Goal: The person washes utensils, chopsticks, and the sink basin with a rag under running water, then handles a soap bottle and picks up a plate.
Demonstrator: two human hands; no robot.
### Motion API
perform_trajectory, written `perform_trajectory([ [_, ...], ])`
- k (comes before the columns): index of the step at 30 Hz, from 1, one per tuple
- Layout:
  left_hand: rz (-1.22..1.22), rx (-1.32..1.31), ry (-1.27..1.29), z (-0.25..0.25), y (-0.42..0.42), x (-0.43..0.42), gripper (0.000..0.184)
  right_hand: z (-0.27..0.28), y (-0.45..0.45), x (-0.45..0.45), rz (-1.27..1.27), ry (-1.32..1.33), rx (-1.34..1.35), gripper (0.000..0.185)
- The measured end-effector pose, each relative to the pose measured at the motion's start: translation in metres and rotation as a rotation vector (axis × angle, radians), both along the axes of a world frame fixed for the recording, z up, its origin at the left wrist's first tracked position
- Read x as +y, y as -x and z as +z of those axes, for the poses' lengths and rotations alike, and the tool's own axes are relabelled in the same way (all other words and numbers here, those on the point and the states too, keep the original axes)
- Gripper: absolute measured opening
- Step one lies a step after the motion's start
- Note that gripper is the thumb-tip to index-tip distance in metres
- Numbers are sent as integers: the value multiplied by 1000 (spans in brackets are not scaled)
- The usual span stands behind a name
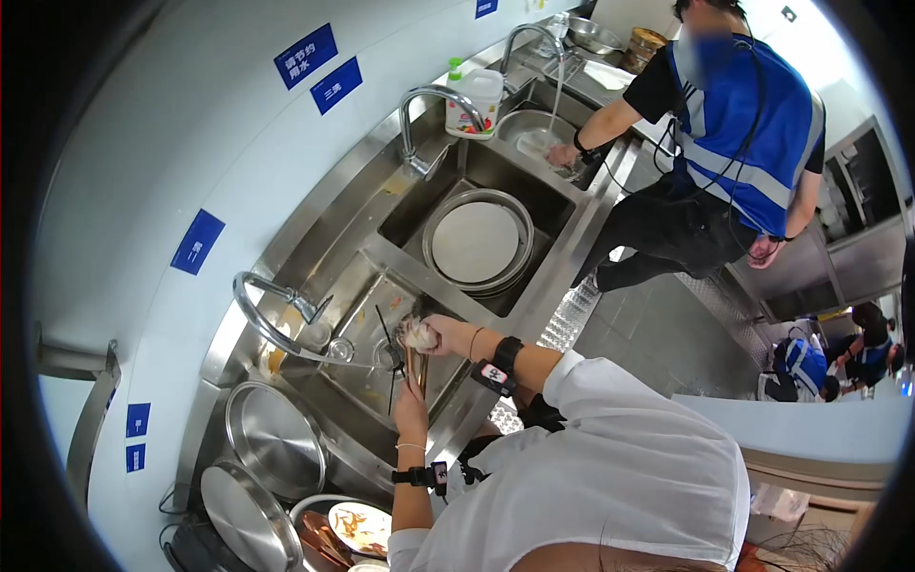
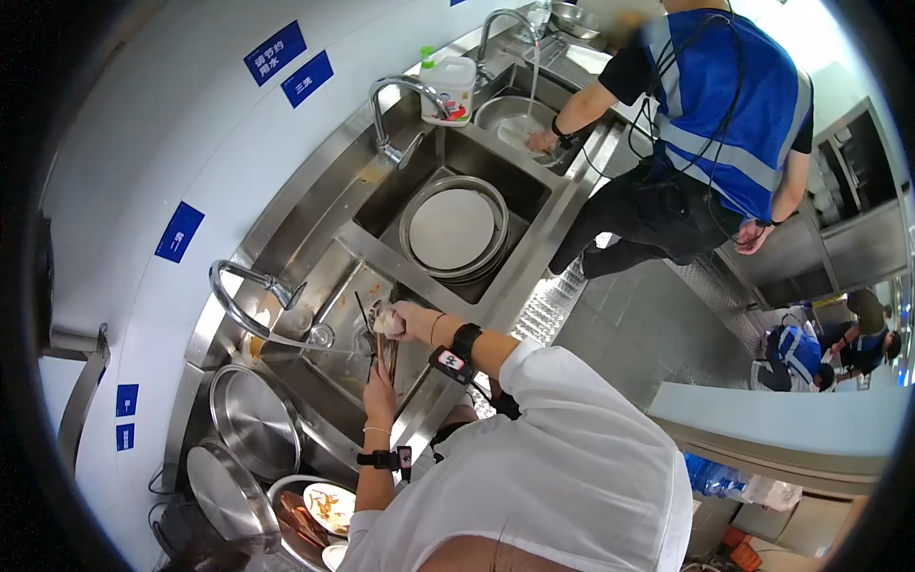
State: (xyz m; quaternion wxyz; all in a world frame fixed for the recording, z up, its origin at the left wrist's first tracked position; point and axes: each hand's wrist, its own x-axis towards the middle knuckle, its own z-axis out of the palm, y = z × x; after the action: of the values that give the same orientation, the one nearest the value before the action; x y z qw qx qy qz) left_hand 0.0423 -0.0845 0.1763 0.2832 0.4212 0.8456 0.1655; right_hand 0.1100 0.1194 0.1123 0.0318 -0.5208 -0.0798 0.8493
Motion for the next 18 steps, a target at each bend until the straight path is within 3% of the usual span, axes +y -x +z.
perform_trajectory([
  [3, 34, 12, -4, 0, -2, -13, 39, -8, 1, 7, 75, 72, 90, 22],
  [8, -84, 56, 7, -31, 12, -49, 37, -21, -1, 38, -136, -109, 167, 14],
  [9, -177, 140, 0, -46, 22, -66, 37, -46, -3, 34, -56, -282, 232, 13],
  [11, -135, 276, 150, -37, 16, -56, 36, -128, -6, 8, 82, -901, 340, 10],
  [12, 3, 329, 305, -6, 8, -36, 35, -100, -17, -2, 49, -684, 316, 9],
  [13, 147, 377, 462, 26, -3, -10, 34, -54, -45, -4, 227, -675, 269, 10],
  [14, 131, 363, 394, 48, -10, 18, 34, -16, -72, -2, 407, -671, 222, 12],
  [16, 104, 332, 263, 91, -26, 82, 34, -37, -94, -20, 617, -1029, 124, 17],
  [18, 314, -356, 199, 150, -56, 185, 34, -49, -109, -28, 580, -1420, 190, 22],
])
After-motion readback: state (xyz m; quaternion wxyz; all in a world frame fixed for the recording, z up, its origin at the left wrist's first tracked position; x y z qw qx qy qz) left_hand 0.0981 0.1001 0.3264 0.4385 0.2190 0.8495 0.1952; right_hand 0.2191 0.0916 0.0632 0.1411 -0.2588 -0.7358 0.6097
